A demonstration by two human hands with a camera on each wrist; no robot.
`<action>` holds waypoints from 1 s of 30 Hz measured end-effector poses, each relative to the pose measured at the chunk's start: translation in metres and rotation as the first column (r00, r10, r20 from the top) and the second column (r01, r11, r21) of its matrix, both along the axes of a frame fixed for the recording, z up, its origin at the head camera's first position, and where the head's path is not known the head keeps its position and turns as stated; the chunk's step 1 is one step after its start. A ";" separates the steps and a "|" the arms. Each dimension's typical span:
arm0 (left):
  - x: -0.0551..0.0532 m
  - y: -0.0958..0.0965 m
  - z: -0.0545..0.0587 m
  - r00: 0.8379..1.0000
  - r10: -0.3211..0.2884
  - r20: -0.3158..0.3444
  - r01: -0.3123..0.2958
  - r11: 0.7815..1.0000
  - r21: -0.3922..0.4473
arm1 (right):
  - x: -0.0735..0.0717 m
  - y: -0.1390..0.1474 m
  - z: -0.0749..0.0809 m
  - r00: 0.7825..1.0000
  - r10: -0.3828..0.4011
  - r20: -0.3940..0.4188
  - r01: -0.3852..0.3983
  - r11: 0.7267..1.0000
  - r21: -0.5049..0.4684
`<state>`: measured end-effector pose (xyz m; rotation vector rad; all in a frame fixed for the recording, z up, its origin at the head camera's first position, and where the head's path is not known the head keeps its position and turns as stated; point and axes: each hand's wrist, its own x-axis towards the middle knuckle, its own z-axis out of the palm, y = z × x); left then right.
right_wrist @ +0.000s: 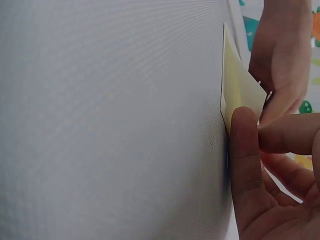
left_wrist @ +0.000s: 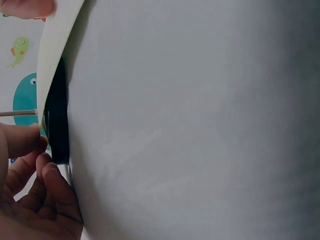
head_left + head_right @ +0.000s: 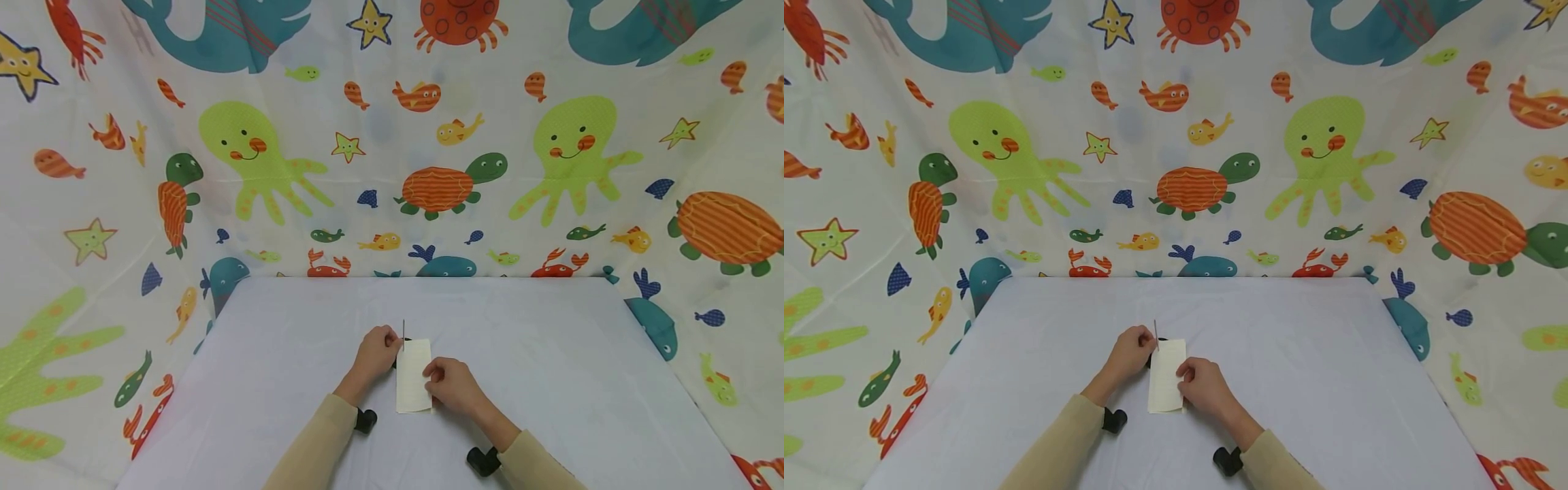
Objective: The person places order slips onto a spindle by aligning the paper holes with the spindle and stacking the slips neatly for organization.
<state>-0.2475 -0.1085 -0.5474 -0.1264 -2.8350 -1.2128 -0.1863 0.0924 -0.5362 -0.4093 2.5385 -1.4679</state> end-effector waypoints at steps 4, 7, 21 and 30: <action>0.000 0.001 0.000 1.000 0.000 0.002 0.000 1.000 -0.025 | 0.001 -0.001 0.002 1.000 0.014 -0.017 -0.013 1.000 0.014; 0.001 0.001 0.000 1.000 -0.002 0.008 0.002 0.999 -0.041 | 0.001 -0.001 0.004 1.000 0.022 -0.012 -0.022 0.999 0.037; 0.009 -0.003 0.008 1.000 0.020 -0.013 -0.020 1.000 -0.001 | 0.004 0.000 0.006 0.998 0.043 -0.036 -0.036 0.983 0.180; 0.024 -0.011 0.016 1.000 0.000 -0.028 -0.002 0.997 -0.071 | 0.007 0.009 0.012 0.997 0.061 -0.051 -0.050 0.980 0.194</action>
